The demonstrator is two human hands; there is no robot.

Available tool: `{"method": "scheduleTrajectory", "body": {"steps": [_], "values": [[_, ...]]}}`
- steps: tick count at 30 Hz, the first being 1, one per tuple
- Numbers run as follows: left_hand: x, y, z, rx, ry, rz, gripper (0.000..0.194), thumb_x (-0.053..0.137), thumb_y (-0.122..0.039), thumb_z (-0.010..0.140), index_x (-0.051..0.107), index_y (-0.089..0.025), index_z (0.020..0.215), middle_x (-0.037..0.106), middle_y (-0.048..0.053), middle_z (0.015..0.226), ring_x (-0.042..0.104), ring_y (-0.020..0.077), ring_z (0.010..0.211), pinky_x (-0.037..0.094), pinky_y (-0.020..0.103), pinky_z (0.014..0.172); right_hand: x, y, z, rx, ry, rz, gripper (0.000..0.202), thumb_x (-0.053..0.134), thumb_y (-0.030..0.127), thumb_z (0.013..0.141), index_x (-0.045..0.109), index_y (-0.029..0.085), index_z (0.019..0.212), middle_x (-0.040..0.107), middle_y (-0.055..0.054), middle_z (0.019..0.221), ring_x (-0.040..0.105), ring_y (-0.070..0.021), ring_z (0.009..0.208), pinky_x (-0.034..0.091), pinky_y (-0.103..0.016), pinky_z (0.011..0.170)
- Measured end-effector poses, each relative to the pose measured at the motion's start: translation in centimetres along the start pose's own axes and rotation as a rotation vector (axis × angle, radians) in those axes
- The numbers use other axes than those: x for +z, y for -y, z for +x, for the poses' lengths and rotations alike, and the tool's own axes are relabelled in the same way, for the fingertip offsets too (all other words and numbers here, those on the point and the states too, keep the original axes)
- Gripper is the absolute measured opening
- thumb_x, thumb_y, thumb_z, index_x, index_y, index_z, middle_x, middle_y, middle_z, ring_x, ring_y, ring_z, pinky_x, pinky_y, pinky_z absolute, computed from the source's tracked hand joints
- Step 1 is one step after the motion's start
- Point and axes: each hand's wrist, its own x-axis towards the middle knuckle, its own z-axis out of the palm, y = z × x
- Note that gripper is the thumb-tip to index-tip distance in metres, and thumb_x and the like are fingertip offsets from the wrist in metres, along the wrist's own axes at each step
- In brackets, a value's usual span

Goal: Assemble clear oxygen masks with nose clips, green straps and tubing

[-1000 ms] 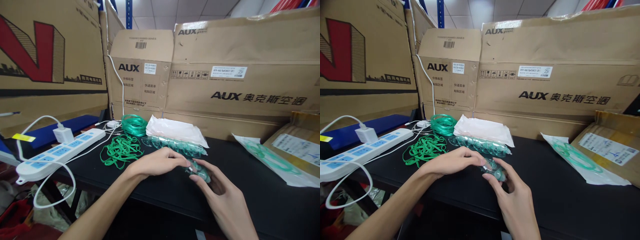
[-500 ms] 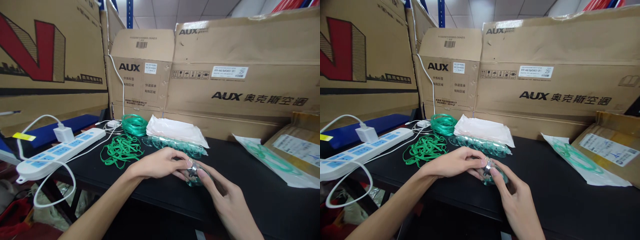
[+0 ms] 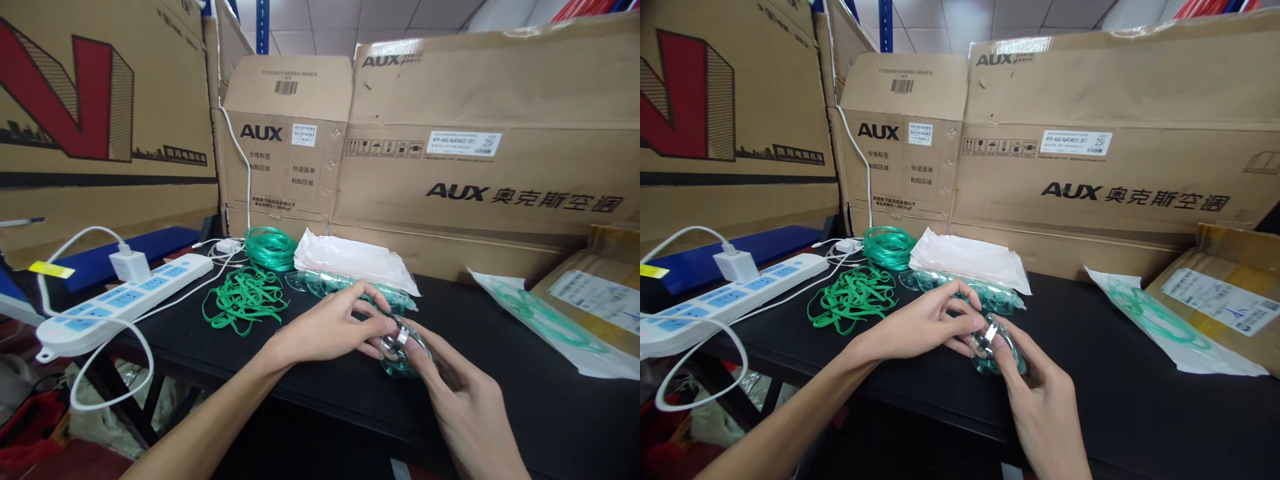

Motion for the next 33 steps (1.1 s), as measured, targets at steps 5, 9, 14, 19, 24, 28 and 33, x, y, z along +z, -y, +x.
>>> {"method": "scheduleTrajectory", "body": {"steps": [5, 9, 14, 19, 24, 28, 33], "values": [[0.3, -0.5, -0.3, 0.043, 0.004, 0.301, 0.033, 0.075, -0.046, 0.086, 0.070, -0.018, 0.102, 0.075, 0.007, 0.103, 0.073, 0.0222, 0.097, 0.056, 0.037, 0.089, -0.1, -0.4, -0.1, 0.047, -0.088, -0.058, 0.048, 0.074, 0.060, 0.078, 0.081, 0.027, 0.112, 0.079, -0.006, 0.116, 0.068, -0.0344, 0.119, 0.057, -0.045, 0.099], [0.7, -0.2, -0.2, 0.115, -0.043, 0.467, 0.030, 0.070, -0.047, 0.090, 0.076, -0.019, 0.100, 0.078, 0.005, 0.097, 0.073, 0.0205, 0.091, 0.054, 0.032, 0.085, -0.2, -0.3, -0.1, 0.048, -0.095, -0.079, 0.049, 0.073, 0.062, 0.077, 0.081, 0.028, 0.112, 0.079, -0.005, 0.118, 0.067, -0.0350, 0.121, 0.054, -0.047, 0.103], [0.9, -0.2, -0.1, 0.264, -0.130, 0.620, 0.018, 0.072, -0.038, 0.091, 0.079, -0.022, 0.089, 0.075, 0.002, 0.109, 0.069, 0.0170, 0.094, 0.051, 0.028, 0.086, -0.1, -0.2, 0.1, 0.014, -0.087, -0.094, 0.047, 0.073, 0.060, 0.076, 0.082, 0.026, 0.108, 0.079, -0.005, 0.116, 0.069, -0.0348, 0.118, 0.057, -0.044, 0.100], [0.9, -0.1, -0.1, 0.322, -0.168, 0.711, 0.016, 0.071, -0.036, 0.093, 0.079, -0.022, 0.089, 0.065, 0.002, 0.119, 0.065, 0.0158, 0.102, 0.048, 0.028, 0.089, -0.1, 0.3, 0.2, 0.026, -0.061, -0.057, 0.045, 0.075, 0.057, 0.074, 0.083, 0.025, 0.105, 0.081, -0.005, 0.111, 0.072, -0.0329, 0.112, 0.060, -0.039, 0.095], [0.5, -0.1, -0.2, 0.311, -0.097, 0.726, 0.018, 0.071, -0.037, 0.093, 0.078, -0.021, 0.093, 0.059, 0.002, 0.120, 0.064, 0.0136, 0.099, 0.049, 0.027, 0.088, -0.3, -0.1, 0.0, 0.035, -0.073, -0.100, 0.044, 0.072, 0.059, 0.076, 0.083, 0.026, 0.104, 0.081, -0.005, 0.111, 0.071, -0.0339, 0.114, 0.060, -0.041, 0.094], [0.2, -0.6, -0.4, 0.303, -0.051, 0.718, 0.024, 0.071, -0.043, 0.091, 0.073, -0.021, 0.099, 0.061, 0.003, 0.115, 0.064, 0.0131, 0.091, 0.052, 0.026, 0.083, -0.2, 0.0, 0.1, 0.057, -0.076, -0.112, 0.047, 0.070, 0.060, 0.078, 0.082, 0.023, 0.104, 0.081, -0.007, 0.109, 0.071, -0.0336, 0.113, 0.060, -0.038, 0.092], [-0.1, -1.3, -0.8, 0.438, 0.026, 0.838, 0.026, 0.065, -0.034, 0.097, 0.066, -0.025, 0.122, 0.065, 0.003, 0.129, 0.062, 0.0178, 0.117, 0.047, 0.030, 0.102, 0.0, 0.5, 0.1, -0.032, 0.022, -0.107, 0.044, 0.068, 0.058, 0.081, 0.083, 0.021, 0.101, 0.079, -0.008, 0.110, 0.072, -0.0299, 0.105, 0.060, -0.031, 0.088]]}}
